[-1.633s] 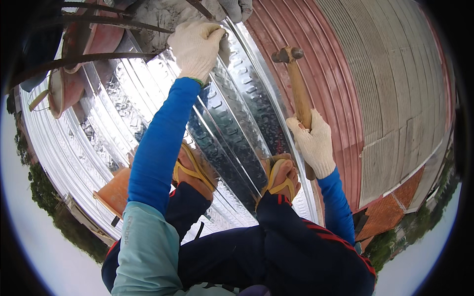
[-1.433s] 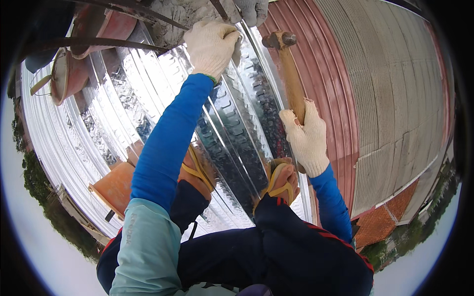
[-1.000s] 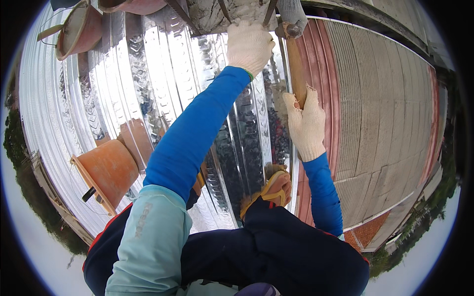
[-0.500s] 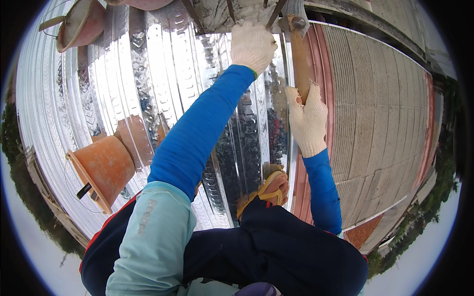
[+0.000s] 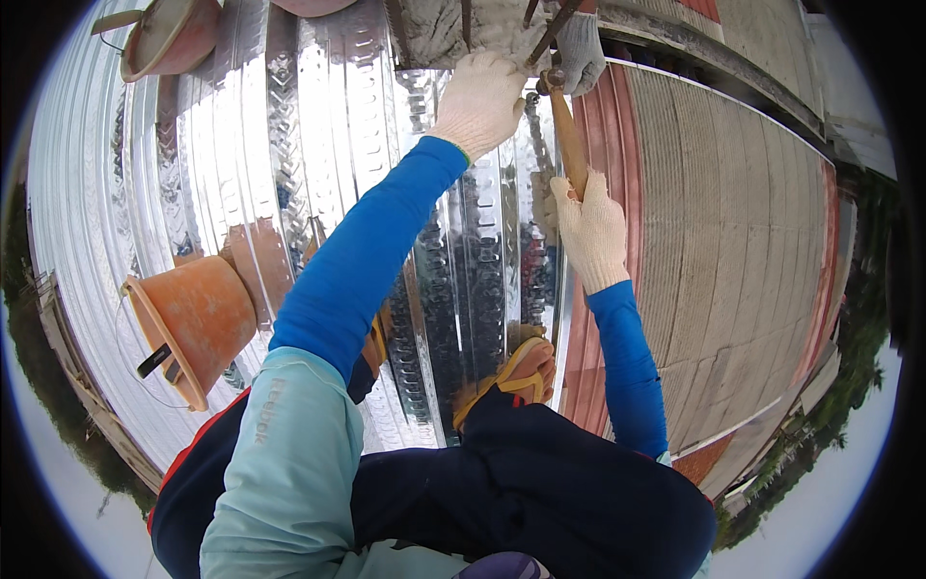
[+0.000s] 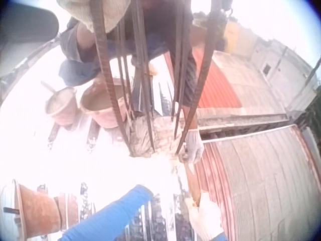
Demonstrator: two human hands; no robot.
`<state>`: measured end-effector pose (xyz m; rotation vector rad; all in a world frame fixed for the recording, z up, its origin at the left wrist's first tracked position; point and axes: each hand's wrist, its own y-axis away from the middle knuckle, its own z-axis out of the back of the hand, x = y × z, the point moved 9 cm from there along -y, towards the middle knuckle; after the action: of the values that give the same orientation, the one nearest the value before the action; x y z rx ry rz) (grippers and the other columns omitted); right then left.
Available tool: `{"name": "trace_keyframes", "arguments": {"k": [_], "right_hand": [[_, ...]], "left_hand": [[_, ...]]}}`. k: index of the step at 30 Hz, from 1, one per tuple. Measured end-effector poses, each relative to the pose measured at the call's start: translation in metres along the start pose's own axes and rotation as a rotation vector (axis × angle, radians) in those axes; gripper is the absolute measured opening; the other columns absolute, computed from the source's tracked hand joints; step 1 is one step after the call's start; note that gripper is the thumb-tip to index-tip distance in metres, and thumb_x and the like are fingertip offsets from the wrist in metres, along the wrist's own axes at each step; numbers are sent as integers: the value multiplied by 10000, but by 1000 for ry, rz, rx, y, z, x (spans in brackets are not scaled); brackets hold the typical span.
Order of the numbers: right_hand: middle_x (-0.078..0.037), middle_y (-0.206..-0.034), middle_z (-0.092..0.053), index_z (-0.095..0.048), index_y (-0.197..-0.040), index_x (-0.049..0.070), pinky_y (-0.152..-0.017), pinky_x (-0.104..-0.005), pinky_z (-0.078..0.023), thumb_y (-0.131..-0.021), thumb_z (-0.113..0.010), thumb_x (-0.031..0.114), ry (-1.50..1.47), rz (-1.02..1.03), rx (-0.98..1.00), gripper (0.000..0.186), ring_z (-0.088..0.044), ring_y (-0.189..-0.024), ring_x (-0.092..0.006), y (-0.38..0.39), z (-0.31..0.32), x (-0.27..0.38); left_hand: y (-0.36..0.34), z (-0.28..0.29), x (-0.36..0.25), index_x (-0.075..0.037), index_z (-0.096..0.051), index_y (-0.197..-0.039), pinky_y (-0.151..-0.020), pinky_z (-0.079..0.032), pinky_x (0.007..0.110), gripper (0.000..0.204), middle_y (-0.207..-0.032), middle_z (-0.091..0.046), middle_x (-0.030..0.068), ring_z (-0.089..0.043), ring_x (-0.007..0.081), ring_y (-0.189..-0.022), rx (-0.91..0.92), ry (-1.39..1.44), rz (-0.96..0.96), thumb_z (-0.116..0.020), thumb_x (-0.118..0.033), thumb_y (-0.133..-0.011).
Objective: The person installs corrugated metal roof panels by hammering nails into the roof structure. They retrieve nails from a bucket and use a hammer to secure the panels to the roof frame.
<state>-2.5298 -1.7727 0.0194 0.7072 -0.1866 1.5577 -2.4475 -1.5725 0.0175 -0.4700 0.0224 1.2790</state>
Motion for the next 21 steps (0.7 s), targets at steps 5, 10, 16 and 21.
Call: {"name": "trace_keyframes", "arguments": {"k": [5, 10, 16, 21], "right_hand": [[-207, -795, -735, -596, -1335, -44, -628, -427, -596, -1085, -698, 360, -38, 121, -124, 486, -774, -696, -341, 8, 28, 26], [-168, -831, -734, -604, -1334, -49, -626, -364, -594, -1065, -746, 290, -263, 230, -218, 456, -753, -669, -241, 23, 56, 48], [-249, -853, -752, -627, -1321, -23, -656, -486, -602, -1064, -700, 384, 39, -22, -2, 487, -778, -760, -427, 2, 2, -13], [-188, -856, -745, -631, -1322, -22, -660, -397, -600, -1033, -768, 298, -133, 111, -126, 453, -779, -733, -304, 16, 39, 30]], "left_hand": [[17, 20, 5, -26, -709, -1187, -1095, -486, 504, 316, -1214, -705, 148, -626, 334, -1241, -61, -65, 56, -715, -191, -919], [16, 22, 3, -21, -671, -1234, -1124, -467, 482, 358, -1262, -690, 155, -606, 326, -1281, -80, -97, 77, -700, -183, -916], [15, 17, 4, -6, -637, -1310, -1144, -469, 495, 394, -1308, -676, 162, -606, 338, -1313, 1, -72, 146, -677, -145, -943], [10, 15, 7, -10, -658, -1247, -1100, -487, 494, 344, -1235, -692, 152, -625, 331, -1248, 4, -96, 120, -673, -147, -932]]}}
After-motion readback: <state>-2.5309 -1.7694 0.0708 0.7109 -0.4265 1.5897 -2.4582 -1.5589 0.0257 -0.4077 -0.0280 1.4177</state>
